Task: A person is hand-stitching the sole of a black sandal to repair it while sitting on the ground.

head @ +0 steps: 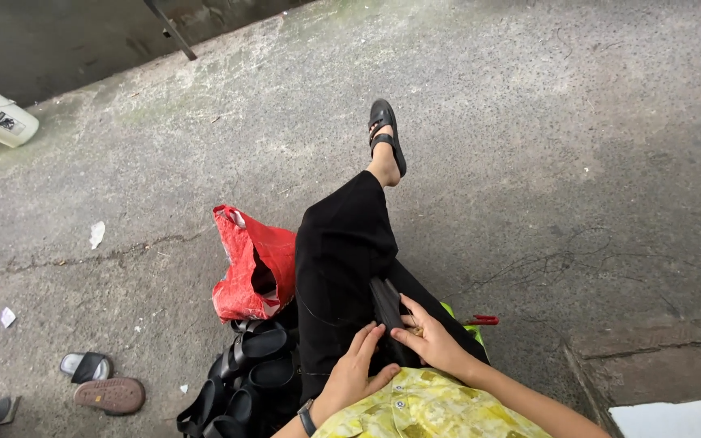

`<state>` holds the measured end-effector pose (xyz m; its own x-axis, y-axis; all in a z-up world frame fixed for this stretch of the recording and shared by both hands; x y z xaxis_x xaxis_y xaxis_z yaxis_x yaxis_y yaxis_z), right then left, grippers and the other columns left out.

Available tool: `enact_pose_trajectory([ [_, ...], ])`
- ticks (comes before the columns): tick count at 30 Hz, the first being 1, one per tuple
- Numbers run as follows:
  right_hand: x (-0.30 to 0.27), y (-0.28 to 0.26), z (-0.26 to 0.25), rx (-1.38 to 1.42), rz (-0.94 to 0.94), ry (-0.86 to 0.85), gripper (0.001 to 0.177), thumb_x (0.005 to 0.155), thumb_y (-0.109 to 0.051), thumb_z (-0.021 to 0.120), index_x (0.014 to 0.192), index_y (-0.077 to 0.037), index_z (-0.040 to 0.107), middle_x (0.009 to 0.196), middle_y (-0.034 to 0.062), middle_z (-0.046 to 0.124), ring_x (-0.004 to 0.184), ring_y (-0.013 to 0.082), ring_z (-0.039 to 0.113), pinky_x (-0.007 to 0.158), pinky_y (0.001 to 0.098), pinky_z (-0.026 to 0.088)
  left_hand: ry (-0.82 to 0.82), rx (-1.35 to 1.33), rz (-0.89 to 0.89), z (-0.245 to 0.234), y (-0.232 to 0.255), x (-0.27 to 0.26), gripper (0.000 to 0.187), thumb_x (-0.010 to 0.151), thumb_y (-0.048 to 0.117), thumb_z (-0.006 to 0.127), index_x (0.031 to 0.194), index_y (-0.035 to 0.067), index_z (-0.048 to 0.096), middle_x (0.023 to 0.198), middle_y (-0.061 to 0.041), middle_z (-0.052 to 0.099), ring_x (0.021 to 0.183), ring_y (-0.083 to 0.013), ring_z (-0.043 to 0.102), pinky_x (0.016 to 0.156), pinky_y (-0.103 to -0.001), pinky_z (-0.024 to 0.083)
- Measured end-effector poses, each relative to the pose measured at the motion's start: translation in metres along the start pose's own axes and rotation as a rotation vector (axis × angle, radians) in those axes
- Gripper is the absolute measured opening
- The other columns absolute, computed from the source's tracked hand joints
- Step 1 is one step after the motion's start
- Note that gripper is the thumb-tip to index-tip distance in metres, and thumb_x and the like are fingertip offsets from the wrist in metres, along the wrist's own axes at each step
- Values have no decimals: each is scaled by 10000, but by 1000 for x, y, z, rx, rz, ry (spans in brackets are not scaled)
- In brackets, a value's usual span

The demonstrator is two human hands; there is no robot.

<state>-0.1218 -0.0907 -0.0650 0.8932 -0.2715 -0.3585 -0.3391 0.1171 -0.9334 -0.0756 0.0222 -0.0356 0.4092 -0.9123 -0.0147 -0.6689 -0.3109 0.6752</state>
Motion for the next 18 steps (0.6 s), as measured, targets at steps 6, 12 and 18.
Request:
enact_pose_trajectory([
  [6,5,5,-5,59,-8,6,767,835,-284,629,1482,-177,230,1166,108,669,485,72,528,352,207,444,26,-61,-2,-16,12,11,510,872,279,666,1287,82,444,1273,-105,431,859,-208,648,686,-337,551],
  [12,5,3,-5,47,-9,-4,761,834,-290,631,1479,-170,247,1110,100,672,479,75,522,375,209,446,-10,-118,-43,-17,9,13,503,863,260,684,1275,84,455,1278,-114,420,867,-232,664,731,-320,559],
  [18,3,9,-8,-1,32,24,656,868,-282,567,1456,-173,298,1215,170,630,420,78,507,374,182,455,-69,-178,-127,-22,14,9,494,868,217,661,1299,85,458,1293,-95,423,786,-162,650,740,-308,538],
])
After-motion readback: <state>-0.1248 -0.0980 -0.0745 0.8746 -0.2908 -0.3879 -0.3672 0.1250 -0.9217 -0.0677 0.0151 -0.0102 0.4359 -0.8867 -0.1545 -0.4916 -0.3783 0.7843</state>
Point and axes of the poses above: each hand's wrist, its own x-axis towards the middle knuckle, its own z-axis out of the palm, y = z × x, the point moved 10 cm from there along x, towards the middle knuckle
